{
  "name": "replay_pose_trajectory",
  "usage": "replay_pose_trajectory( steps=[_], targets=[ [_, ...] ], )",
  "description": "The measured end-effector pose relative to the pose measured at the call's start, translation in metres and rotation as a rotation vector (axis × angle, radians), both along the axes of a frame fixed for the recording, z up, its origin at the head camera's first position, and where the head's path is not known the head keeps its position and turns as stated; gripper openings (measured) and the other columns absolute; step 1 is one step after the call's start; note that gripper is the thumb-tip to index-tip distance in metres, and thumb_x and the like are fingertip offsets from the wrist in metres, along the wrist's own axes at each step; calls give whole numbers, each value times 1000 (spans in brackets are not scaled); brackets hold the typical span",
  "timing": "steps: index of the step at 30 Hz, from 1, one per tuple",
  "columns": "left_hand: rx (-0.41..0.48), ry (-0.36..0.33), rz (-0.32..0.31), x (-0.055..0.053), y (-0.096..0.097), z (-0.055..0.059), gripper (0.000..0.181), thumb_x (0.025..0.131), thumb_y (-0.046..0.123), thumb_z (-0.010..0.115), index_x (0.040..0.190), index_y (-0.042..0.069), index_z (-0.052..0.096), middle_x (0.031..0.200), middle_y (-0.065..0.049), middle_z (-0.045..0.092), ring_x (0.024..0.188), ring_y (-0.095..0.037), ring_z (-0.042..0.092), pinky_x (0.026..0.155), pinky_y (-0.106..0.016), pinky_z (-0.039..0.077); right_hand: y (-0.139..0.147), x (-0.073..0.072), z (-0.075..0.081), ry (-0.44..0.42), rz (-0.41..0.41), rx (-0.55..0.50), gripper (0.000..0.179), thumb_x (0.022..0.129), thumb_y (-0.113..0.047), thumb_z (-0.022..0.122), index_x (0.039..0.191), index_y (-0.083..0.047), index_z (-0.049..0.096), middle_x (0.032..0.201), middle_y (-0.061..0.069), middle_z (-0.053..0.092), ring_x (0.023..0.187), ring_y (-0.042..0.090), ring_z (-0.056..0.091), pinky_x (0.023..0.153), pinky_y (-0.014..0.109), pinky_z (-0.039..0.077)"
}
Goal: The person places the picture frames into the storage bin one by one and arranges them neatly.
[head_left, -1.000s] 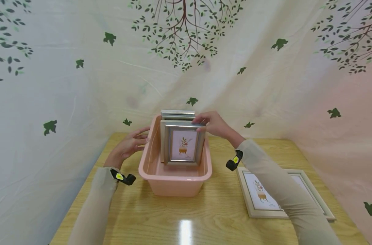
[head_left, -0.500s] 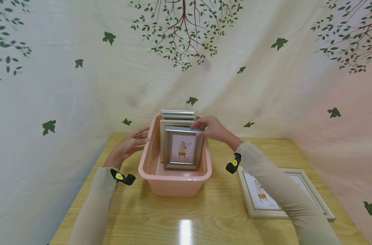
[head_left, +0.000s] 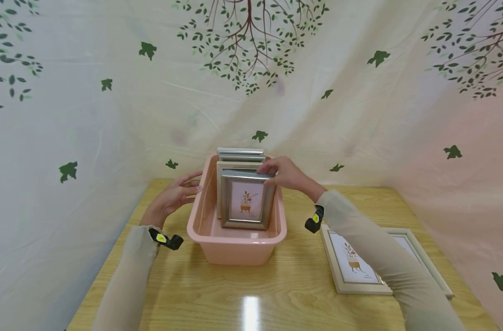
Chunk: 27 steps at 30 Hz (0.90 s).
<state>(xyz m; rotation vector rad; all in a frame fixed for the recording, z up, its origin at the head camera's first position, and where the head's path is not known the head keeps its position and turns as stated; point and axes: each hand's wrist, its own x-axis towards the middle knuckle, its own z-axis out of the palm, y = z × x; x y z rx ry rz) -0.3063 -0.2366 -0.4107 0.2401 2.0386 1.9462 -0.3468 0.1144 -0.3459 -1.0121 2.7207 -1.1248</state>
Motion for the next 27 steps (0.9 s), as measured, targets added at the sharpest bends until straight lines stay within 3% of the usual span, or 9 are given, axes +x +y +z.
replay_pose_trajectory(
  steps=[8,13,21,27],
  targets=[
    [24,8,-7,-1,1,2,67,105,7,51,164,9,18,157,-33,32,106,-2,63,89,-22,56,-9,3,-2,32,-66,14,26,80,1,80,106,-2,78,108,13,75,94,26,68,87,41,58],
    [20,6,-12,-1,0,1,67,106,7,51,164,10,18,157,-32,32,107,-2,62,89,-22,56,-9,3,-6,-11,-115,-19,25,80,3,80,104,-2,78,108,13,75,95,27,68,88,41,59],
    [-1,12,-7,-3,0,0,65,107,10,51,164,11,19,157,-31,34,107,-2,63,93,-27,56,-10,4,-6,-18,-114,-26,30,80,4,79,110,-1,76,110,14,74,96,27,67,87,39,59],
    [10,-13,0,-4,0,3,67,106,6,50,164,12,19,159,-29,34,107,-2,63,90,-23,57,-16,3,-6,11,-104,-8,29,80,4,80,109,0,76,110,15,75,97,27,69,87,38,59]
  ],
)
